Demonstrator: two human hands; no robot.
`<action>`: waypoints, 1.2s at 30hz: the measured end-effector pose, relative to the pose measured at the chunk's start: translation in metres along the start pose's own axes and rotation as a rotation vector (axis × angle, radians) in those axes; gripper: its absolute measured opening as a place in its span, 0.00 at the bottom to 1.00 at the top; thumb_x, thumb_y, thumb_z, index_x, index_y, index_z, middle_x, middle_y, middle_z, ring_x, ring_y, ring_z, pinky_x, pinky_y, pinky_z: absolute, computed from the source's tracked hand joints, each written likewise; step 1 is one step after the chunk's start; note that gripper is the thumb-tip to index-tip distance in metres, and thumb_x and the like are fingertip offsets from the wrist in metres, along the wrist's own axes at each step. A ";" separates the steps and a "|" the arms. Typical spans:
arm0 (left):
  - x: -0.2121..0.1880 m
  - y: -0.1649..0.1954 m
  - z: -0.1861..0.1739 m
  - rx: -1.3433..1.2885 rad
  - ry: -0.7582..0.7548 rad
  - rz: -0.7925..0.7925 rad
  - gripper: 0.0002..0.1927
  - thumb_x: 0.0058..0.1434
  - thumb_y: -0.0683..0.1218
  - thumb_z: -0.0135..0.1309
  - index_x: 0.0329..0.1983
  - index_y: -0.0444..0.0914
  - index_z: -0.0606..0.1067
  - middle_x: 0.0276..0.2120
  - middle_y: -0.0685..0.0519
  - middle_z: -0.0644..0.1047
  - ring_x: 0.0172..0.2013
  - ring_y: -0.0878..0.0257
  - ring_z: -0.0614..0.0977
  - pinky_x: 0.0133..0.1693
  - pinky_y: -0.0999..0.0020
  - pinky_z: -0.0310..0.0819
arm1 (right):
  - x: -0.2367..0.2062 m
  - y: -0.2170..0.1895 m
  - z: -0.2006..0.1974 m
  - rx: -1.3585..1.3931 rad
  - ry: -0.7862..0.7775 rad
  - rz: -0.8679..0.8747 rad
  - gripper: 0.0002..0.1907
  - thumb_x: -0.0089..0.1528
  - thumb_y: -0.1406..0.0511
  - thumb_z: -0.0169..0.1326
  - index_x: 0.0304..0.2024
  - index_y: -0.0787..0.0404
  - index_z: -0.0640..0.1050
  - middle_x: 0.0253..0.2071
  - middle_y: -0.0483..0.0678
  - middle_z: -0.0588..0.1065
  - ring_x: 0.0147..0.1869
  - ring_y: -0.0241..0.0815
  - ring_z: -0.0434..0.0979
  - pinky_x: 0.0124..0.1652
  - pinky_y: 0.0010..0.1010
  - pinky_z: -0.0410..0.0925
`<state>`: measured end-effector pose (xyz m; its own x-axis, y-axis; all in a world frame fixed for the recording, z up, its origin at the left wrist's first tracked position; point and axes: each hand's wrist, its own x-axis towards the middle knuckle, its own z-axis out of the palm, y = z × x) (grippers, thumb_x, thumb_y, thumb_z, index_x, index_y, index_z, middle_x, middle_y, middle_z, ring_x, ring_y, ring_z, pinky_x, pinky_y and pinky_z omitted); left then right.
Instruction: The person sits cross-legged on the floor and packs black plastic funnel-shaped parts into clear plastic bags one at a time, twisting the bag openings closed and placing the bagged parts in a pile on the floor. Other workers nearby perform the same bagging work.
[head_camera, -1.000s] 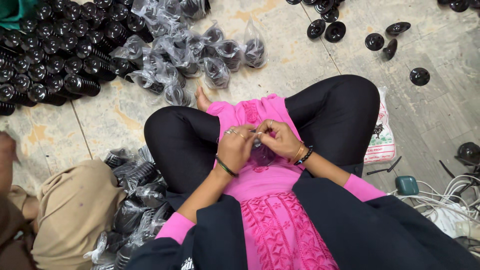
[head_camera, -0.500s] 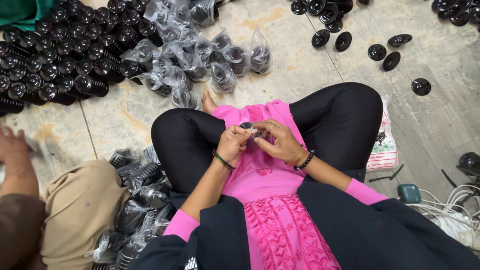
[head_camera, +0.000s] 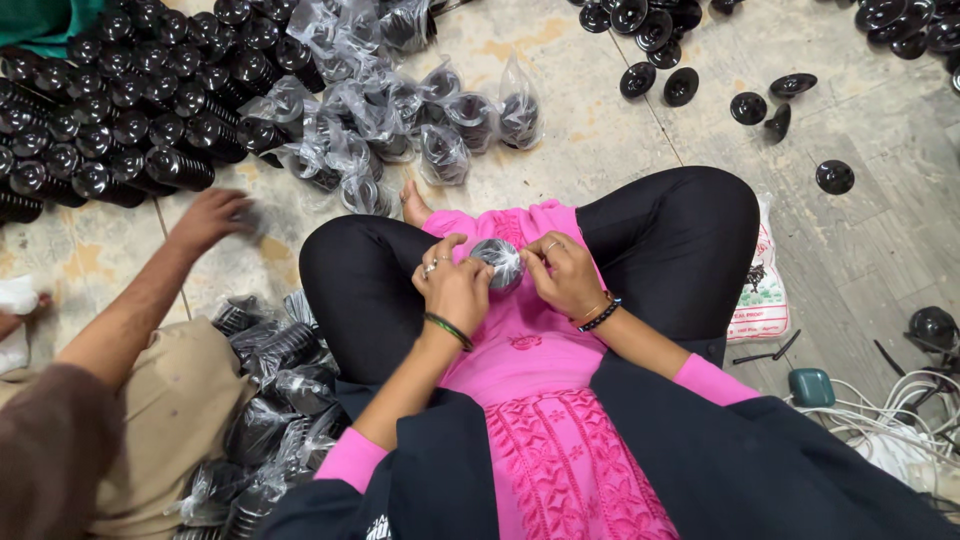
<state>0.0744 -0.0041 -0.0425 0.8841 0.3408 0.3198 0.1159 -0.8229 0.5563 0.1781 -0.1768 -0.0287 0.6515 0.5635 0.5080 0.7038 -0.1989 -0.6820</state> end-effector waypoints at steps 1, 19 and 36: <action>0.004 -0.012 0.008 -0.013 -0.031 -0.022 0.06 0.50 0.45 0.64 0.25 0.37 0.82 0.48 0.42 0.77 0.49 0.45 0.74 0.46 0.52 0.62 | -0.001 -0.001 -0.002 -0.033 -0.009 -0.039 0.06 0.62 0.73 0.60 0.33 0.67 0.75 0.31 0.52 0.74 0.36 0.51 0.76 0.37 0.38 0.68; 0.003 -0.025 0.042 -0.997 -0.320 -0.172 0.09 0.63 0.44 0.63 0.44 0.35 0.84 0.75 0.42 0.59 0.72 0.55 0.63 0.68 0.61 0.56 | -0.016 0.009 0.001 0.333 -0.192 0.365 0.06 0.68 0.68 0.56 0.44 0.66 0.79 0.36 0.46 0.80 0.39 0.35 0.79 0.40 0.26 0.72; -0.014 0.001 0.007 -0.202 0.079 0.115 0.06 0.59 0.46 0.64 0.38 0.41 0.84 0.68 0.45 0.69 0.69 0.46 0.65 0.68 0.48 0.52 | -0.007 0.005 0.011 0.227 -0.208 0.193 0.06 0.60 0.68 0.61 0.35 0.65 0.80 0.28 0.46 0.77 0.30 0.36 0.78 0.32 0.26 0.70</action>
<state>0.0659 -0.0126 -0.0522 0.8473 0.2914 0.4440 -0.0827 -0.7534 0.6523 0.1739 -0.1731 -0.0410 0.6780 0.6890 0.2561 0.4772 -0.1475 -0.8663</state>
